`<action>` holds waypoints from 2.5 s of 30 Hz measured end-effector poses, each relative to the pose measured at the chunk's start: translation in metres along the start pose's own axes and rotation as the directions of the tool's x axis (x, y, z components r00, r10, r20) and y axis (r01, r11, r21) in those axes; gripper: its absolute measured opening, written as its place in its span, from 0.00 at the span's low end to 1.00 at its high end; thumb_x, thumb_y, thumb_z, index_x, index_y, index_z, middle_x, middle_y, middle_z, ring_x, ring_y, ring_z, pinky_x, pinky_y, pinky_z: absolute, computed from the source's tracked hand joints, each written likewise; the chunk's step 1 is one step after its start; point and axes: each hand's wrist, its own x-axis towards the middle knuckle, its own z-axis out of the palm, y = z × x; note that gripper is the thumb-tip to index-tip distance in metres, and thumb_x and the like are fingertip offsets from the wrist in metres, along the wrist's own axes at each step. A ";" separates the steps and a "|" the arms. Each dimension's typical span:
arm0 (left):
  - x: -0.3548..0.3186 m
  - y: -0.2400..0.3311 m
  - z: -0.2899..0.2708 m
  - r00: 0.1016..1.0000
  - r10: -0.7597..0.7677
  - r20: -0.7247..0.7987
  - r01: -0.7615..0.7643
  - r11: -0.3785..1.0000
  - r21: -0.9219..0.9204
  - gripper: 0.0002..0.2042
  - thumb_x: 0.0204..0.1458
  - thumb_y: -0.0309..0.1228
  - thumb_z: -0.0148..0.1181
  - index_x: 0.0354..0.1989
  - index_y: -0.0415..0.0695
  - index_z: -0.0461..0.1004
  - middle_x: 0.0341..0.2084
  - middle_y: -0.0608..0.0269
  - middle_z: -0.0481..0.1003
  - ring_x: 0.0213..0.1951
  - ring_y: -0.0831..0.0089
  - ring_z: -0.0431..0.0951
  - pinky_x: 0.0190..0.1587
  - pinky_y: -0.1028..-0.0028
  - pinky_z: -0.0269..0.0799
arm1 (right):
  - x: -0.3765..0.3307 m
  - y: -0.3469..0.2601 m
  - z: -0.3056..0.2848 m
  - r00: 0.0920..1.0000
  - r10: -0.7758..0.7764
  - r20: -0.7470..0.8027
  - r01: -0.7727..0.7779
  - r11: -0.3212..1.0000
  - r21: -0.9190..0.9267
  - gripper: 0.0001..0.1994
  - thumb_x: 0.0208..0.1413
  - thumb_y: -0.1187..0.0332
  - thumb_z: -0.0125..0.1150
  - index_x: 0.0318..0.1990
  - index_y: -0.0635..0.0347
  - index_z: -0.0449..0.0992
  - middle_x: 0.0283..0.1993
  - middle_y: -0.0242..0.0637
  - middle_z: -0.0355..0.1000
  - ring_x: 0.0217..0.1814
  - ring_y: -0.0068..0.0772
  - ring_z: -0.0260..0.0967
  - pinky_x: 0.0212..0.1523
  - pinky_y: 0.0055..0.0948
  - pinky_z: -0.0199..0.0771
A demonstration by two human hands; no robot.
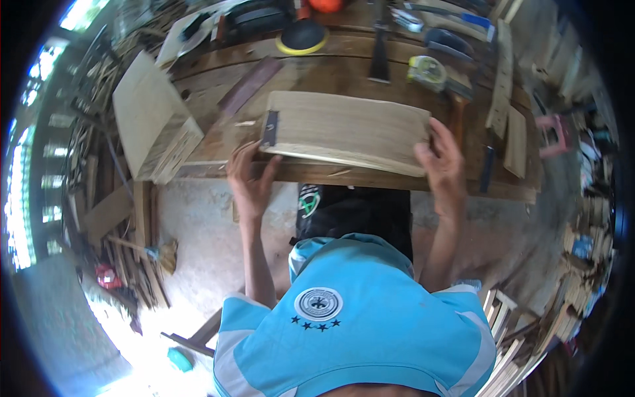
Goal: Chisel a recess into a wooden block and screw a metal hinge onto it.
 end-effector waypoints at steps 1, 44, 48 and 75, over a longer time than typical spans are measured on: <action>-0.003 -0.008 0.002 1.000 -0.023 -0.011 0.022 0.998 -0.060 0.17 0.38 0.28 0.66 0.38 0.36 0.72 0.34 0.53 0.73 0.37 0.60 0.71 0.44 0.66 0.64 | -0.001 0.002 0.004 1.000 -0.018 0.016 0.019 0.997 -0.072 0.28 0.50 0.67 0.59 0.57 0.69 0.58 0.54 0.50 0.63 0.54 0.36 0.63 0.54 0.28 0.61; 0.106 0.141 -0.091 0.578 0.759 0.300 -0.811 0.497 0.308 0.22 0.28 0.30 0.61 0.39 0.58 0.70 0.37 0.67 0.70 0.39 0.61 0.72 0.37 0.63 0.73 | 0.058 -0.012 0.105 0.958 -0.157 0.238 0.221 0.937 -0.272 0.17 0.63 0.63 0.34 0.43 0.63 0.72 0.40 0.36 0.71 0.40 0.29 0.68 0.40 0.25 0.66; 0.107 0.159 -0.062 0.584 0.763 0.277 -0.811 0.531 0.246 0.26 0.33 0.31 0.58 0.47 0.64 0.68 0.36 0.66 0.69 0.37 0.64 0.72 0.37 0.64 0.73 | 0.057 -0.016 0.128 0.798 -0.585 0.144 0.567 0.810 0.151 0.15 0.62 0.65 0.37 0.41 0.67 0.69 0.37 0.42 0.70 0.41 0.34 0.67 0.45 0.26 0.63; 0.115 0.102 -0.001 0.902 0.238 -0.360 -0.375 0.845 -0.382 0.29 0.22 0.30 0.75 0.40 0.42 0.72 0.29 0.65 0.71 0.31 0.72 0.65 0.36 0.74 0.63 | 0.373 -0.035 0.169 0.717 -0.595 0.364 0.669 0.442 -0.597 0.06 0.39 0.71 0.56 0.25 0.59 0.78 0.27 0.47 0.72 0.33 0.47 0.72 0.36 0.36 0.72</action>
